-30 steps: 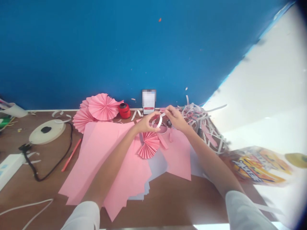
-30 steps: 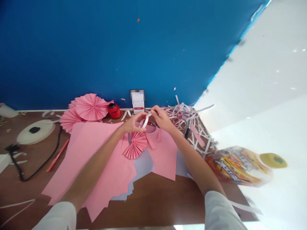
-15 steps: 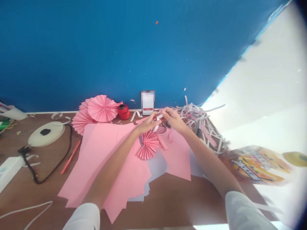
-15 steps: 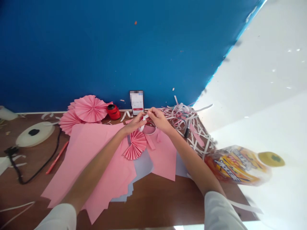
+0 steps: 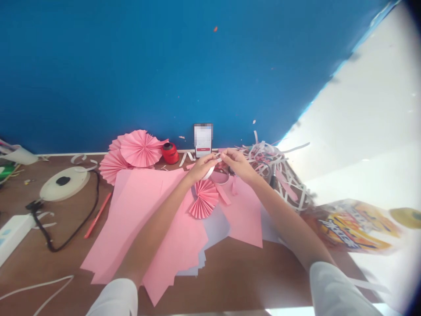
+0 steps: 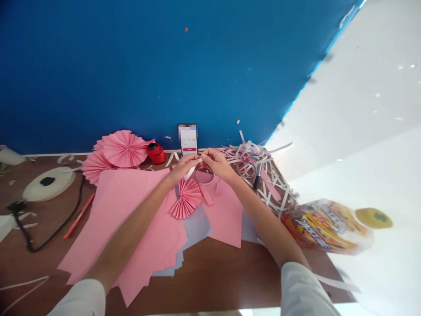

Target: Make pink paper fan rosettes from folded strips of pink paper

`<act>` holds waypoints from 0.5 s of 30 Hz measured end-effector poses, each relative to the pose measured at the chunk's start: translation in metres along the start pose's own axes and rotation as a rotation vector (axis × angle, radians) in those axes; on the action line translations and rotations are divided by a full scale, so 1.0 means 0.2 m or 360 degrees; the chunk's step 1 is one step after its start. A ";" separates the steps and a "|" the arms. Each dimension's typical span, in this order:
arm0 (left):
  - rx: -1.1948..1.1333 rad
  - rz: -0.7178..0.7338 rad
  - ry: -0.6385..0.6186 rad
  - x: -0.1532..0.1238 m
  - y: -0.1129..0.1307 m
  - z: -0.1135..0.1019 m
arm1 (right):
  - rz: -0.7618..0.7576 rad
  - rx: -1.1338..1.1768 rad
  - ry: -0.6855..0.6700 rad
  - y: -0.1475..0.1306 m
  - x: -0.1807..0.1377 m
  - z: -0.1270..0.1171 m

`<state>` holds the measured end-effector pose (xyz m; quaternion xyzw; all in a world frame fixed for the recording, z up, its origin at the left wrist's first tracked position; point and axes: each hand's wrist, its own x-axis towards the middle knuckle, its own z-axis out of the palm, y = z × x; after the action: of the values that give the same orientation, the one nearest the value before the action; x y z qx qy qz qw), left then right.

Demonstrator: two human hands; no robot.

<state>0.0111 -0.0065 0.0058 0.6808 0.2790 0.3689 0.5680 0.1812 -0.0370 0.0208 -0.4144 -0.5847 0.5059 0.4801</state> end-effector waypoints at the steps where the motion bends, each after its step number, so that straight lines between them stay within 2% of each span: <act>1: 0.0045 0.0000 0.0031 0.00 0.00 0.00 | 0.0017 -0.0011 0.0005 0.00 0.00 0.00; 5: 0.0146 0.0000 0.0071 0.00 -0.01 -0.02 | 0.0075 -0.0067 0.0043 -0.01 -0.01 0.01; 10: 0.0164 0.0023 0.0096 0.00 -0.02 -0.02 | 0.0099 -0.0098 -0.0079 0.00 -0.01 0.01; 15: 0.0087 0.0023 -0.0001 -0.02 -0.01 -0.03 | 0.0164 0.0026 -0.0023 -0.01 -0.01 0.01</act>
<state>0.0052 -0.0058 0.0044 0.6981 0.2838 0.3650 0.5467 0.1805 -0.0392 0.0216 -0.4363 -0.5619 0.5377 0.4526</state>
